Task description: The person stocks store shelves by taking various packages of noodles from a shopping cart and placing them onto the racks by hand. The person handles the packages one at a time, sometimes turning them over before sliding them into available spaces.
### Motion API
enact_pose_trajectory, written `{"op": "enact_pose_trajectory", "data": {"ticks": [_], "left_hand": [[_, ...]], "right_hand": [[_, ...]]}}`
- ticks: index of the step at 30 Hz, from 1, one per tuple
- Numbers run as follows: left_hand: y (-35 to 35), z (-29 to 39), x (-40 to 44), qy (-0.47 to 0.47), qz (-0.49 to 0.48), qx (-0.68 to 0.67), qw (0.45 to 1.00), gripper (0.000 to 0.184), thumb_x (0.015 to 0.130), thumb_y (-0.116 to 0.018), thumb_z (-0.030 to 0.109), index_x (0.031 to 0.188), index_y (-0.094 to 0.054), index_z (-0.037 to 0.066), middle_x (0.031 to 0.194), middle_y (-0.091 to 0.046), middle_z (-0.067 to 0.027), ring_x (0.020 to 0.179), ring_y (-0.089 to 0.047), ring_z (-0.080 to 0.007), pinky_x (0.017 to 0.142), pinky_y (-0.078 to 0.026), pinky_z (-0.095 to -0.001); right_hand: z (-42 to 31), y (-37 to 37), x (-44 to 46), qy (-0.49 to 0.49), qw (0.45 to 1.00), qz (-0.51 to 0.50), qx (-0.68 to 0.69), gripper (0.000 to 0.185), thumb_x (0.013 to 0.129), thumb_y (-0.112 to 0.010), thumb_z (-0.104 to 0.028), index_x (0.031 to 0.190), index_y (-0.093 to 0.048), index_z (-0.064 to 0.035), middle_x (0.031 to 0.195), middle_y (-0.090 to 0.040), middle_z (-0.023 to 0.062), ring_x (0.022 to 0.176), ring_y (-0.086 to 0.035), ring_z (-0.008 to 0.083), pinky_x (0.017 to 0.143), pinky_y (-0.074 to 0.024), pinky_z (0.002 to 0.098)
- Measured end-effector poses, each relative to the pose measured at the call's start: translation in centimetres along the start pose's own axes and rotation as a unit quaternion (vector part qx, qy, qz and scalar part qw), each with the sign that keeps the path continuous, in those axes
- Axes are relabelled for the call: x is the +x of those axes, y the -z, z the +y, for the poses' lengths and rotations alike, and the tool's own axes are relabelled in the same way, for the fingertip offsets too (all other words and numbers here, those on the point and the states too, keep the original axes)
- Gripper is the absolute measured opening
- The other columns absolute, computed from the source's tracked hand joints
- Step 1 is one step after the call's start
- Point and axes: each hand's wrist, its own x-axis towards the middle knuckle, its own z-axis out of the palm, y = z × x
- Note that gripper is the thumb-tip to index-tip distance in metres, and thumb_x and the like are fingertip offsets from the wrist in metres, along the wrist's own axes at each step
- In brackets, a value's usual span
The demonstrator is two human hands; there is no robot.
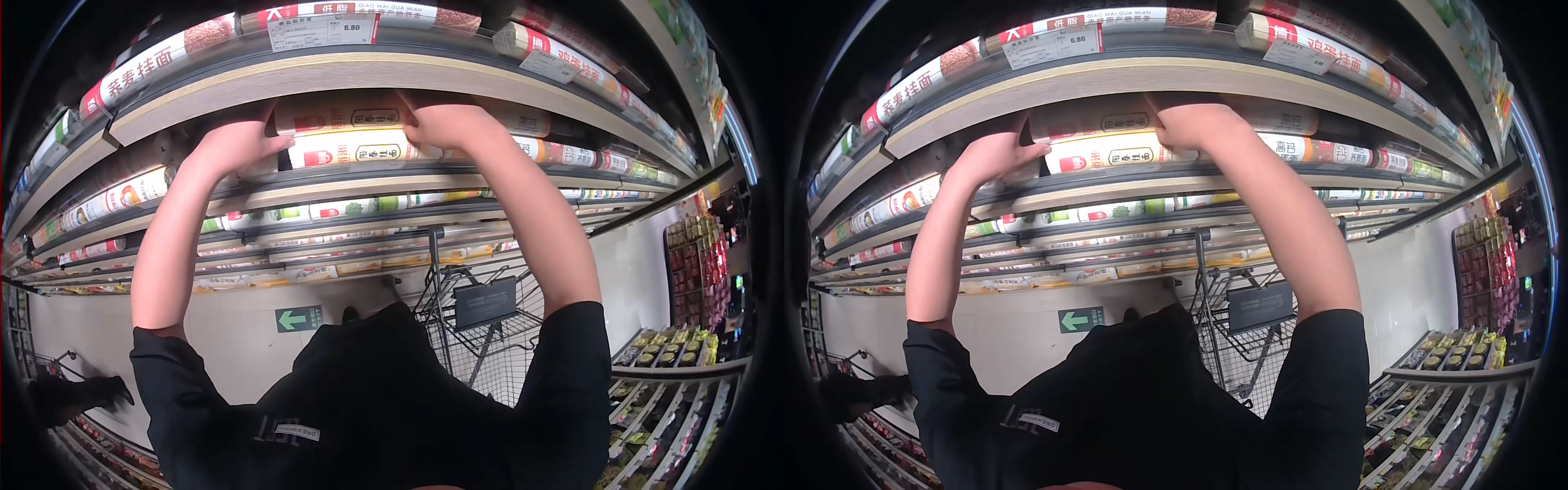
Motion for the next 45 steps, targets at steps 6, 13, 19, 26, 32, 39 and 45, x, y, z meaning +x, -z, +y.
{"op": "enact_pose_trajectory", "data": {"ticks": [6, 13, 19, 26, 32, 39, 45], "left_hand": [[1.1, 0.4, 0.8, 0.088, -0.090, -0.131, 0.983, 0.091, 0.086, -0.078, 0.045, 0.156, -0.039, 0.003, 0.147, -0.054, -0.0251, 0.132, -0.056, -0.0372, 0.111, -0.045, -0.0405], [1.0, 0.9, -0.4, 0.021, 0.017, -0.072, 0.997, 0.082, 0.082, -0.080, 0.041, 0.150, -0.048, 0.008, 0.134, -0.062, -0.0241, 0.127, -0.059, -0.0381, 0.106, -0.049, -0.0408], [0.8, 0.6, -3.8, -0.065, 0.099, 0.006, 0.993, 0.078, 0.073, -0.086, 0.035, 0.141, -0.056, 0.011, 0.129, -0.064, -0.0194, 0.111, -0.065, -0.0390, 0.092, -0.054, -0.0461], [-3.5, 2.5, -7.0, -0.353, 0.249, -0.084, 0.898, 0.081, 0.072, -0.091, 0.016, 0.139, -0.047, 0.004, 0.130, -0.064, -0.0274, 0.111, -0.068, -0.0435, 0.092, -0.057, -0.0497], [-9.3, 11.0, -8.4, -0.317, 0.083, -0.265, 0.907, 0.071, 0.051, -0.084, 0.005, 0.119, -0.068, 0.004, 0.127, -0.065, -0.0175, 0.109, -0.067, -0.0372, 0.088, -0.056, -0.0444], [-20.2, 22.0, -9.8, -0.285, -0.108, -0.384, 0.871, 0.081, 0.070, -0.088, 0.019, 0.142, -0.052, 0.007, 0.127, -0.062, -0.0163, 0.116, -0.063, -0.0370, 0.097, -0.053, -0.0453], [-24.8, 29.6, -10.0, -0.358, -0.222, -0.303, 0.855, 0.082, 0.078, -0.082, 0.028, 0.146, -0.044, 0.002, 0.119, -0.063, -0.0172, 0.114, -0.061, -0.0359, 0.101, -0.049, -0.0486]], "right_hand": [[0.3, 0.0, 1.5, 0.051, 0.996, 0.052, -0.044, 0.062, 0.089, -0.062, -0.028, 0.147, -0.046, -0.0175, 0.126, -0.065, 0.0166, 0.114, -0.063, 0.0311, 0.098, -0.0494, 0.0424], [0.5, -0.4, 0.3, 0.042, 0.992, 0.115, 0.002, 0.056, 0.084, -0.065, -0.022, 0.137, -0.055, -0.0078, 0.127, -0.067, 0.0213, 0.115, -0.066, 0.0320, 0.096, -0.0521, 0.0422], [1.4, -2.2, 0.3, 0.077, 0.987, 0.136, -0.030, 0.053, 0.082, -0.066, -0.024, 0.133, -0.057, -0.0112, 0.103, -0.074, 0.0167, 0.096, -0.072, 0.0335, 0.084, -0.0575, 0.0463], [3.4, -8.8, -5.8, 0.239, 0.829, 0.505, -0.022, 0.045, 0.074, -0.077, -0.007, 0.116, -0.062, -0.0129, 0.107, -0.067, 0.0038, 0.107, -0.064, 0.0278, 0.088, -0.0546, 0.0429], [8.3, -15.0, -14.1, 0.081, 0.942, 0.294, 0.139, 0.055, 0.069, -0.076, 0.002, 0.121, -0.067, -0.0135, 0.113, -0.069, 0.0065, 0.114, -0.064, 0.0297, 0.097, -0.0543, 0.0400], [14.3, -23.6, -20.4, -0.081, 0.978, 0.082, 0.173, 0.058, 0.067, -0.077, 0.004, 0.122, -0.069, -0.0116, 0.120, -0.066, 0.0096, 0.122, -0.060, 0.0325, 0.102, -0.0521, 0.0404], [21.1, -33.4, -22.8, -0.125, 0.969, 0.006, 0.214, 0.056, 0.067, -0.076, 0.003, 0.120, -0.070, -0.0136, 0.119, -0.066, 0.0094, 0.122, -0.058, 0.0325, 0.103, -0.0515, 0.0416]]}}
